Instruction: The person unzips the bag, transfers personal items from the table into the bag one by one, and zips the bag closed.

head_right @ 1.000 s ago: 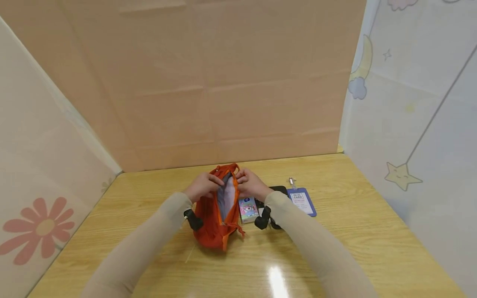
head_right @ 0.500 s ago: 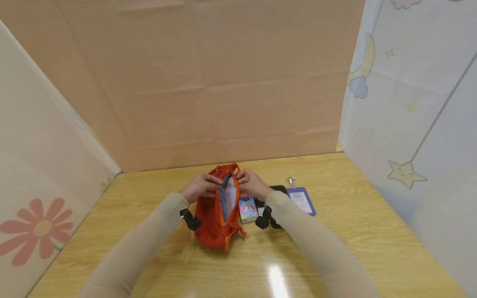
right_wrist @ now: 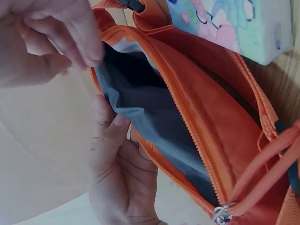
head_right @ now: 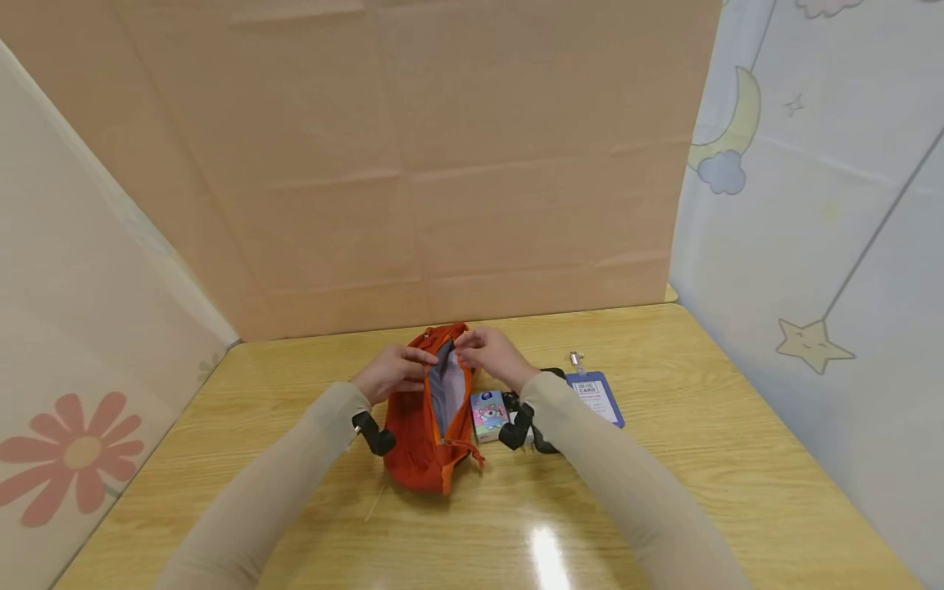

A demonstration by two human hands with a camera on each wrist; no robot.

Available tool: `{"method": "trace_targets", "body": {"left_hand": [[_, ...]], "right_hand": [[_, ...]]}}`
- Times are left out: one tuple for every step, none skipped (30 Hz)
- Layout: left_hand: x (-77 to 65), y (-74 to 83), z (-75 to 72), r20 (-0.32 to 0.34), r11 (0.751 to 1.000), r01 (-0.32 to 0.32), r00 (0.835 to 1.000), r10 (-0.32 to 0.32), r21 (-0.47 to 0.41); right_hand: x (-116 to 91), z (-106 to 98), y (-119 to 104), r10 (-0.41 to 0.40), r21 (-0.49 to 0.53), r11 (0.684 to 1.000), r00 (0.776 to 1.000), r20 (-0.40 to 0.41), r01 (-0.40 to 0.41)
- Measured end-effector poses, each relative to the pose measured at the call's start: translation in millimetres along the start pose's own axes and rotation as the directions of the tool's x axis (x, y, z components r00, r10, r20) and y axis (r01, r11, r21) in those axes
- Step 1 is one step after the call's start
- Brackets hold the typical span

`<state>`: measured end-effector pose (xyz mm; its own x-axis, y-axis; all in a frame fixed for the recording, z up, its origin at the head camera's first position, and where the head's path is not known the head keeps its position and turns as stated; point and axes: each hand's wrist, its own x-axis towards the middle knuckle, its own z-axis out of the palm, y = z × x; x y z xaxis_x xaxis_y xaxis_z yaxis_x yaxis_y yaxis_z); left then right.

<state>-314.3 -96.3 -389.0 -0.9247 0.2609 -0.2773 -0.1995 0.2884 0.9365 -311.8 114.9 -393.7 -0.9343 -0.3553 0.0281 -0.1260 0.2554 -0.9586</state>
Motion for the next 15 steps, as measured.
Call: {"method": "trace_targets", "body": {"left_hand": [[0.1, -0.3, -0.1, -0.002, 1.0, 0.001, 1.0, -0.001, -0.003], [0.4, -0.7, -0.2, -0.004, 1.0, 0.0, 1.0, 0.0, -0.007], [0.6, -1.1, -0.3, -0.006, 1.0, 0.0, 1.0, 0.0, -0.011], [0.7, -1.4, -0.4, -0.008, 1.0, -0.002, 1.0, 0.002, -0.014], [0.6, -1.5, -0.4, -0.009, 1.0, -0.004, 1.0, 0.004, -0.015], [0.4, -1.9, -0.4, -0.01, 1.0, -0.006, 1.0, 0.006, -0.015], [0.3, -2.3, -0.5, -0.011, 1.0, -0.01, 1.0, 0.01, -0.012], [0.1, -2.6, -0.5, -0.012, 1.0, -0.015, 1.0, 0.014, -0.011], [-0.2, -3.0, -0.5, -0.012, 1.0, -0.02, 1.0, 0.019, -0.011], [-0.4, -3.3, -0.6, -0.011, 1.0, -0.024, 1.0, 0.024, -0.009], [-0.3, -3.8, -0.8, -0.011, 1.0, -0.026, 1.0, 0.026, -0.009], [0.0, -4.6, -1.2, -0.009, 0.999, -0.029, 1.0, 0.029, -0.013], [0.2, -5.2, -1.7, -0.008, 0.999, -0.032, 0.999, 0.032, -0.017], [0.4, -5.9, -2.3, -0.007, 0.999, -0.035, 0.999, 0.035, -0.021], [0.9, -6.7, -3.0, -0.006, 0.999, -0.037, 0.999, 0.037, -0.026]], "right_hand": [[0.5, 0.8, -1.2, 0.019, 0.02, 1.0, 0.999, 0.029, -0.02], [0.7, 1.6, -2.2, 0.041, 0.035, 0.998, 0.998, 0.057, -0.043], [0.9, 2.1, -2.5, 0.056, 0.038, 0.997, 0.995, 0.085, -0.06], [1.0, 2.7, -2.3, 0.077, 0.04, 0.996, 0.992, 0.102, -0.081], [1.1, 3.0, -1.5, 0.097, 0.043, 0.994, 0.989, 0.113, -0.102], [1.3, 3.1, -0.4, 0.116, 0.044, 0.992, 0.986, 0.121, -0.122], [1.7, 3.1, 0.9, 0.134, 0.045, 0.989, 0.983, 0.123, -0.14], [2.0, 3.1, 2.0, 0.148, 0.047, 0.987, 0.981, 0.124, -0.154], [2.6, 2.8, 3.7, 0.154, 0.046, 0.986, 0.98, 0.125, -0.16], [3.1, 2.6, 5.3, 0.162, 0.054, 0.984, 0.979, 0.124, -0.17], [3.8, 2.1, 6.7, 0.17, 0.059, 0.982, 0.978, 0.122, -0.178], [4.5, 1.7, 8.0, 0.176, 0.066, 0.981, 0.977, 0.12, -0.185], [5.3, 1.2, 9.2, 0.177, 0.073, 0.98, 0.977, 0.117, -0.187], [6.0, 0.6, 10.4, 0.181, 0.083, 0.978, 0.977, 0.114, -0.191], [6.5, -0.2, 11.7, 0.182, 0.093, 0.977, 0.977, 0.112, -0.193]]}}
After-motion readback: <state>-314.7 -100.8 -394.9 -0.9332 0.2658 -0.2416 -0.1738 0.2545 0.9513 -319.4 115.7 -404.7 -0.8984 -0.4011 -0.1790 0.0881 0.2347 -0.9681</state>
